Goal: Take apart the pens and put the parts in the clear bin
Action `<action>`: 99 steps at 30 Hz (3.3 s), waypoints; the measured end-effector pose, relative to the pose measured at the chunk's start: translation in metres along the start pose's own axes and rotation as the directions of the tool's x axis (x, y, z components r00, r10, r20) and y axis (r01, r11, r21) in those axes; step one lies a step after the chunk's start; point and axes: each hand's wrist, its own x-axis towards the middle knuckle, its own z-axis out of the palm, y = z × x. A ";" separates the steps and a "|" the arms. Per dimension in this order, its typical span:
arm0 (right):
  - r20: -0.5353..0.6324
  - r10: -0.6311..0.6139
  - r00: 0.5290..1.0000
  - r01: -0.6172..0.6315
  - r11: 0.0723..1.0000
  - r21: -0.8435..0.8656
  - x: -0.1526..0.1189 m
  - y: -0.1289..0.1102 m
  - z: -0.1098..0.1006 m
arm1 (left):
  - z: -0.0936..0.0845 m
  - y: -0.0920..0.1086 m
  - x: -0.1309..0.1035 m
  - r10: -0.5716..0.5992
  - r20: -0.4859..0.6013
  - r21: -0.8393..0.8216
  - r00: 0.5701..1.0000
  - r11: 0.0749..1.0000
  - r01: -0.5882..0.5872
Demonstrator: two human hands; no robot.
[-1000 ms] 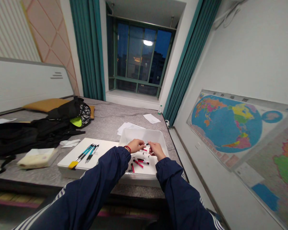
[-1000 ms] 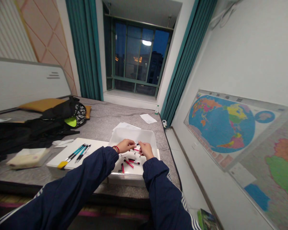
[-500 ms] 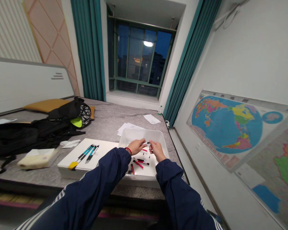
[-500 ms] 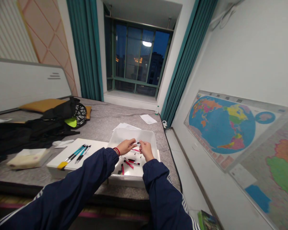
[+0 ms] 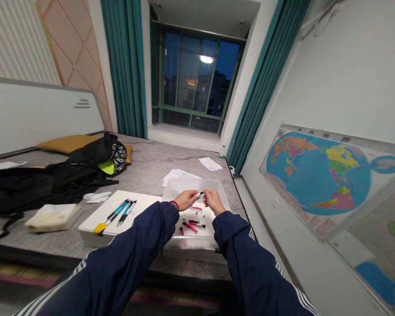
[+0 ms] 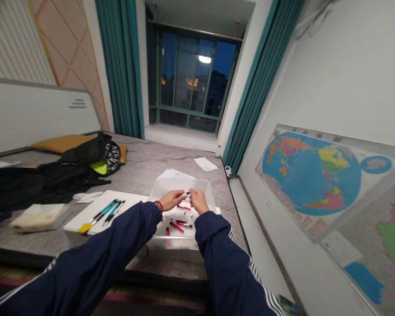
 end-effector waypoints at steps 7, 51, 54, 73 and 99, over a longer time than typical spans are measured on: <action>0.007 -0.003 1.000 0.002 0.995 0.096 -0.002 0.018 -0.013 | 0.005 0.006 0.012 -0.004 0.114 0.044 0.993 0.999 -0.001; -0.126 0.129 0.984 -0.116 0.987 0.108 -0.012 0.018 -0.022 | 0.005 -0.003 0.014 0.051 0.007 0.175 0.999 0.983 -0.051; -0.172 0.131 0.976 -0.125 0.991 0.048 -0.014 0.017 -0.021 | 0.004 -0.004 0.015 0.053 0.008 0.156 0.999 0.986 -0.053; -0.100 0.030 0.995 -0.012 0.985 0.174 -0.021 0.010 -0.022 | 0.003 0.003 0.015 -0.018 0.004 0.181 1.000 0.983 0.017; -0.142 0.032 0.989 0.007 0.964 0.267 -0.023 0.007 -0.025 | 0.003 0.007 0.011 0.008 0.013 0.074 1.000 0.997 -0.009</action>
